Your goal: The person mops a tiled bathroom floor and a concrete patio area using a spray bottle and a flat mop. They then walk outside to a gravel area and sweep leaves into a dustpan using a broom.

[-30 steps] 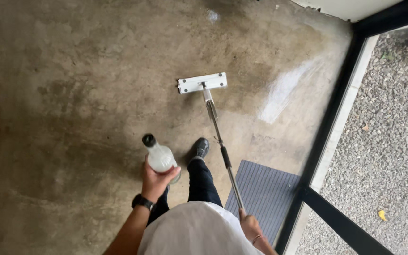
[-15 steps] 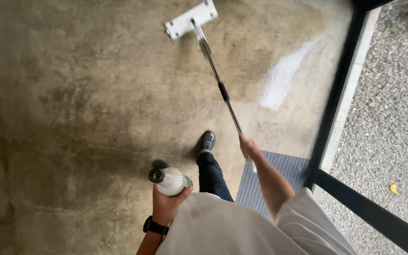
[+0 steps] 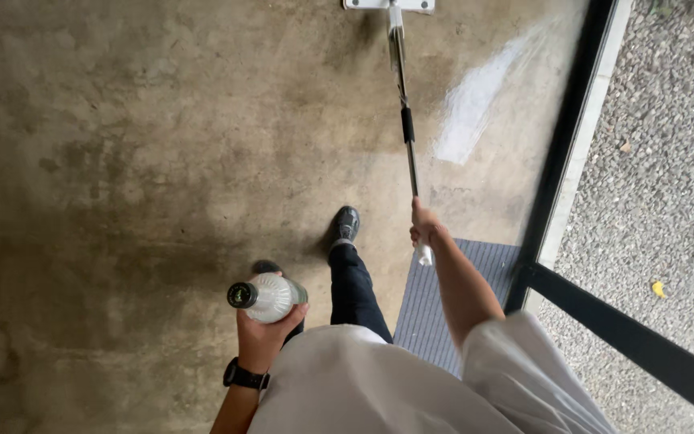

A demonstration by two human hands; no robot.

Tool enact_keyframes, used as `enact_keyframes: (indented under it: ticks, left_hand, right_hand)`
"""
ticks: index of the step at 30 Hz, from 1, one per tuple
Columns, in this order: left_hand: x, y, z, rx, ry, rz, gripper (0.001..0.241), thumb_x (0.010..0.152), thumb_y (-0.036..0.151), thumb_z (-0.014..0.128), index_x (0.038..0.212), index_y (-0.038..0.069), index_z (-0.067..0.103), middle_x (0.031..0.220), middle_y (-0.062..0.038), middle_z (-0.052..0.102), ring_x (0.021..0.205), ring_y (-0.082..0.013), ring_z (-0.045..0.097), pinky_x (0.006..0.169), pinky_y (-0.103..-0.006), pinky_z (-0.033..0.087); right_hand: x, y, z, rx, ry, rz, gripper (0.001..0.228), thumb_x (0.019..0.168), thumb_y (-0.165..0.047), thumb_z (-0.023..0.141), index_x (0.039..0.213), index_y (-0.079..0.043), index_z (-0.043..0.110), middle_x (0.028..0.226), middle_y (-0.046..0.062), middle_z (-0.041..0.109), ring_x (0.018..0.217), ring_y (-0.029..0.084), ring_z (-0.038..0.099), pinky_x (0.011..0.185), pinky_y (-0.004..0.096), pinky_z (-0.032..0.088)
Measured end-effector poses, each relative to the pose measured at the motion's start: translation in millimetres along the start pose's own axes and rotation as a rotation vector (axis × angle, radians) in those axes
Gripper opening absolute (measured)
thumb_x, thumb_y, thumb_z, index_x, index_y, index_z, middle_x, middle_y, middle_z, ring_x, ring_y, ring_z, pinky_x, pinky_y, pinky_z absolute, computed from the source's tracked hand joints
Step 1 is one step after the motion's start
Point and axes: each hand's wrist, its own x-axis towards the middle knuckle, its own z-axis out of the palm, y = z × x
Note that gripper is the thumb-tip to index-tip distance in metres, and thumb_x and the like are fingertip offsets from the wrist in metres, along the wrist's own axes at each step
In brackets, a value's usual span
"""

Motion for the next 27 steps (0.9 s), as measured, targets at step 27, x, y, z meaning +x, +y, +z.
enact_keyframes:
  ticks: [27]
  left_hand:
    - [-12,38,33,0.086,-0.091,0.065,0.066,0.067,0.013,0.093,0.123,0.0,0.06,0.114,-0.01,0.072,0.101,-0.0188,0.071,0.09,-0.0335,0.058]
  right_hand:
    - [-101,162,-1,-0.433,0.129,-0.037,0.106,0.095,-0.079,0.025,0.081,0.015,0.072,0.078,0.035,0.071,0.075,0.046,0.078,0.068,0.052,0.062]
